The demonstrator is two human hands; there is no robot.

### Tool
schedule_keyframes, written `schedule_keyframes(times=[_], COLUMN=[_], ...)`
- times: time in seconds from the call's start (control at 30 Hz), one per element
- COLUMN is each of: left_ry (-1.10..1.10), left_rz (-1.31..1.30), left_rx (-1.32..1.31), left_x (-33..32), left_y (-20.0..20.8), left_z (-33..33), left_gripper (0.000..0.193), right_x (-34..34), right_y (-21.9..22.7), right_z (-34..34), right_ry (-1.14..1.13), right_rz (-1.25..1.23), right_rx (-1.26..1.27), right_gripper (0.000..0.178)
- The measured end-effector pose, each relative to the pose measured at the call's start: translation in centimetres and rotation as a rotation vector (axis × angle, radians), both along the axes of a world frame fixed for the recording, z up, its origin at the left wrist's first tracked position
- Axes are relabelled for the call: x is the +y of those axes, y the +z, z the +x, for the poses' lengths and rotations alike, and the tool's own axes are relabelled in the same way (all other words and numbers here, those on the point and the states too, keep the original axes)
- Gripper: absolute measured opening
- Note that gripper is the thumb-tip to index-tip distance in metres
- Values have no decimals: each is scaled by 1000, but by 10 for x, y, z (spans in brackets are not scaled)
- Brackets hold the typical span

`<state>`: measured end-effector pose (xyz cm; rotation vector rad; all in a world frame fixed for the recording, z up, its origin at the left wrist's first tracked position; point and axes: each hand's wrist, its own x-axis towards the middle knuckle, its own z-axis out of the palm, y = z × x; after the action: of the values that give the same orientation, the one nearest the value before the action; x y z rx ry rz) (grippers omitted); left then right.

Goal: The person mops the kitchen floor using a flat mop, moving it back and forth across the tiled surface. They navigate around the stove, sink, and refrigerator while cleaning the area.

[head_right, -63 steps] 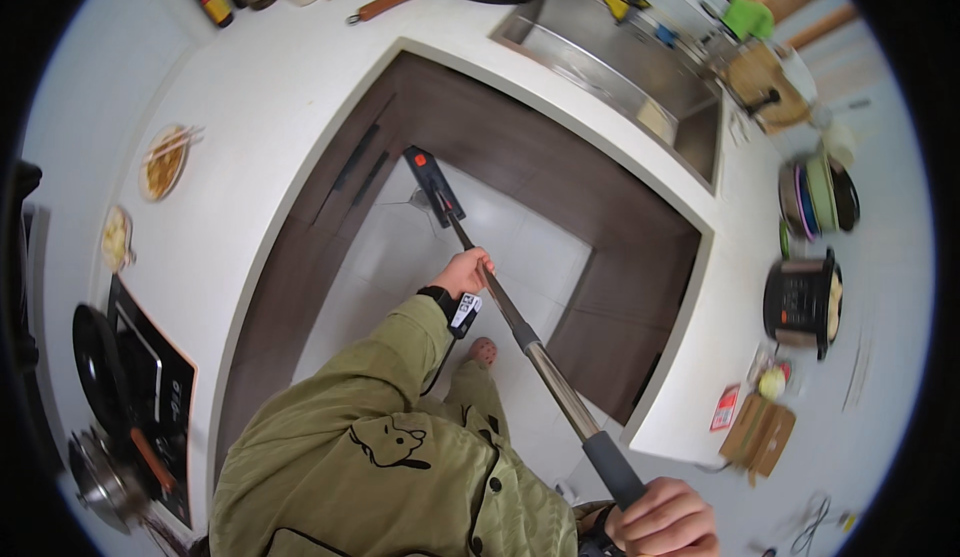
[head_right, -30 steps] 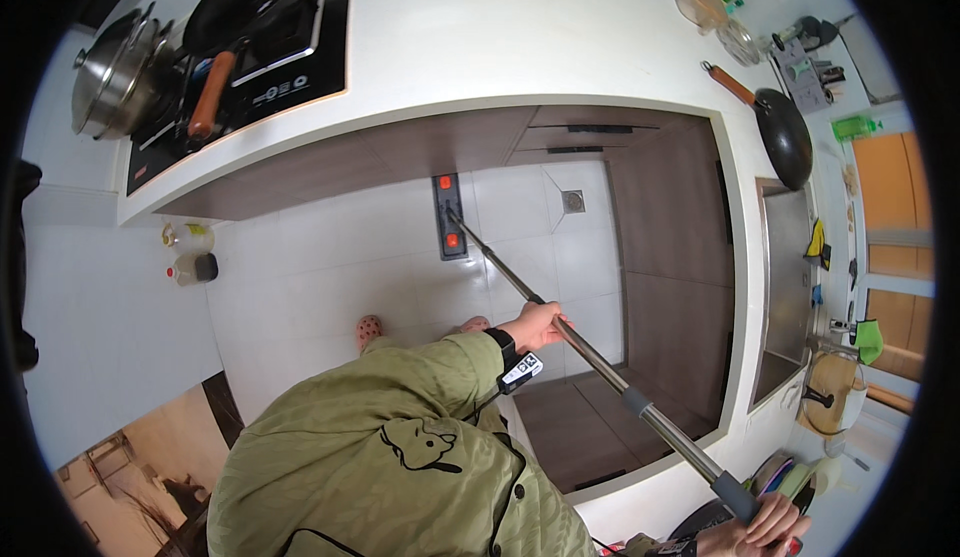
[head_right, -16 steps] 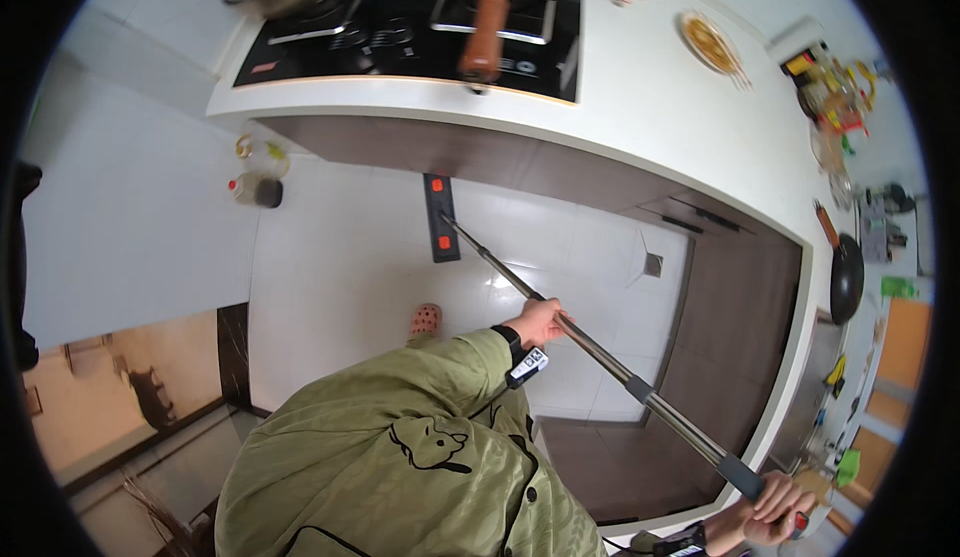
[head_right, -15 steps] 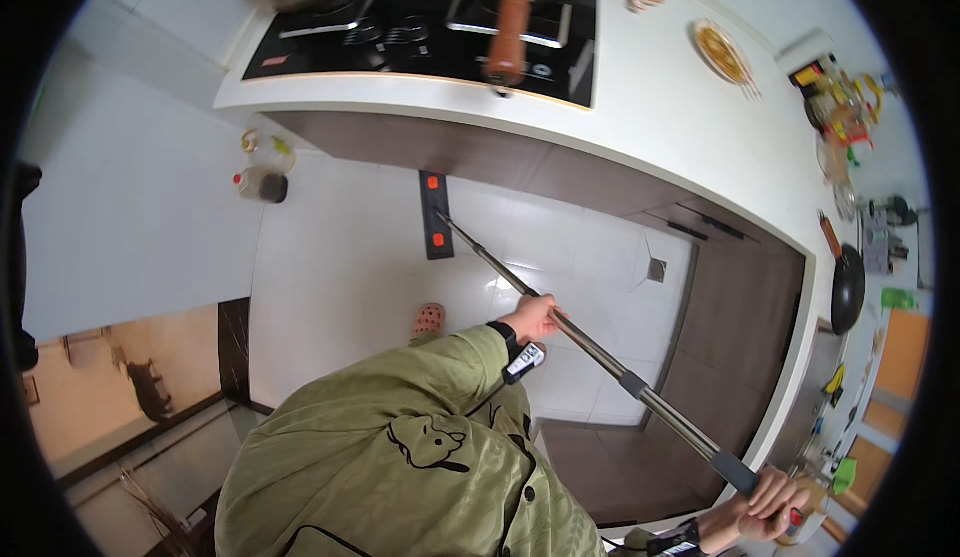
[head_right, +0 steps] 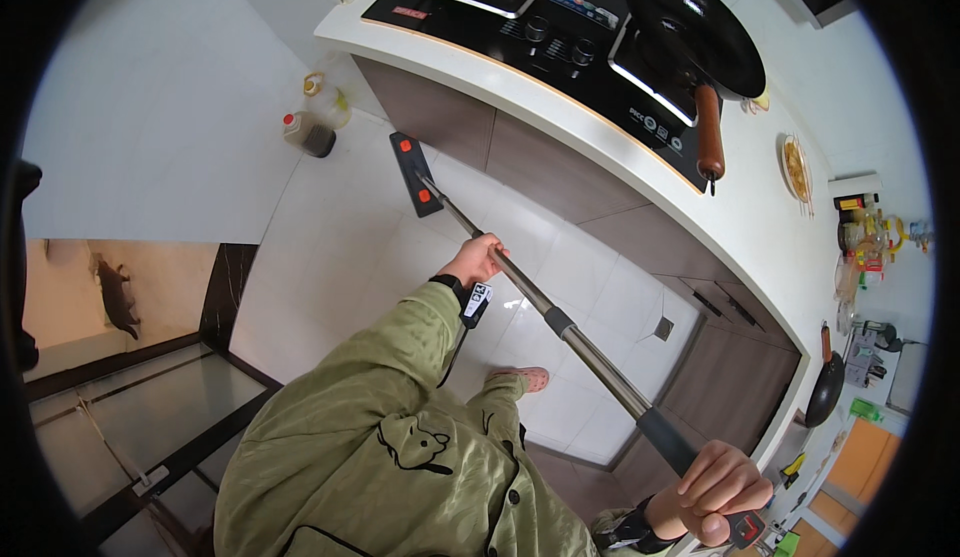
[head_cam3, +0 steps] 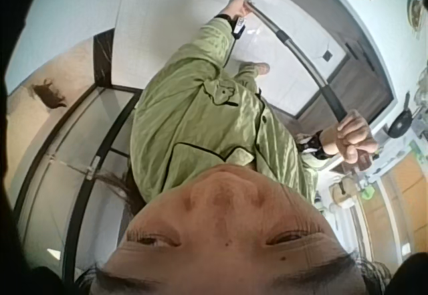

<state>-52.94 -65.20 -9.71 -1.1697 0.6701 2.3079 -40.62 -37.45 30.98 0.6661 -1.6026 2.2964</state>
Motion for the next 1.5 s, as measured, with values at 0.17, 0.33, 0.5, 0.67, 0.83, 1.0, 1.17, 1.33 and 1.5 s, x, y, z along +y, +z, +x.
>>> schedule_keyframes(times=[0.17, 0.33, 0.5, 0.67, 0.83, 1.0, 1.17, 1.33, 1.5], left_ry=[139, 241, 250, 233, 198, 153, 82, 164, -33], left_rz=[75, 254, 270, 315, 144, 93, 140, 138, -54], left_rx=[-58, -17, 70, -34, -210, -378, -232, -60, -50], left_x=[-11, -12, -17, 7, 47, 50, 33, 2, 2], left_y=[9, 24, 27, 10, -21, -29, 2, 25, 28], left_z=[33, 60, 59, 43, 73, 106, 97, 68, 48], left_gripper=[10, 11, 12, 9, 17, 11, 25, 25, 36], right_x=[-32, -49, -42, 12, 49, 38, 9, -25, -31], right_y=[19, 53, 65, 111, 130, 78, 36, -35, -23], right_z=[19, 8, 31, 75, 120, 149, 125, 60, 44], right_ry=[104, 556, 320, -13, -110, 248, 167, 303, 349], right_rz=[45, 169, 296, 425, 868, 1144, 1126, 1165, 1093], right_rx=[50, 119, 118, -511, -1268, -1602, -1335, -1286, -1322], right_gripper=[29, 27, 16, 41, 43, 43, 34, 59, 60])
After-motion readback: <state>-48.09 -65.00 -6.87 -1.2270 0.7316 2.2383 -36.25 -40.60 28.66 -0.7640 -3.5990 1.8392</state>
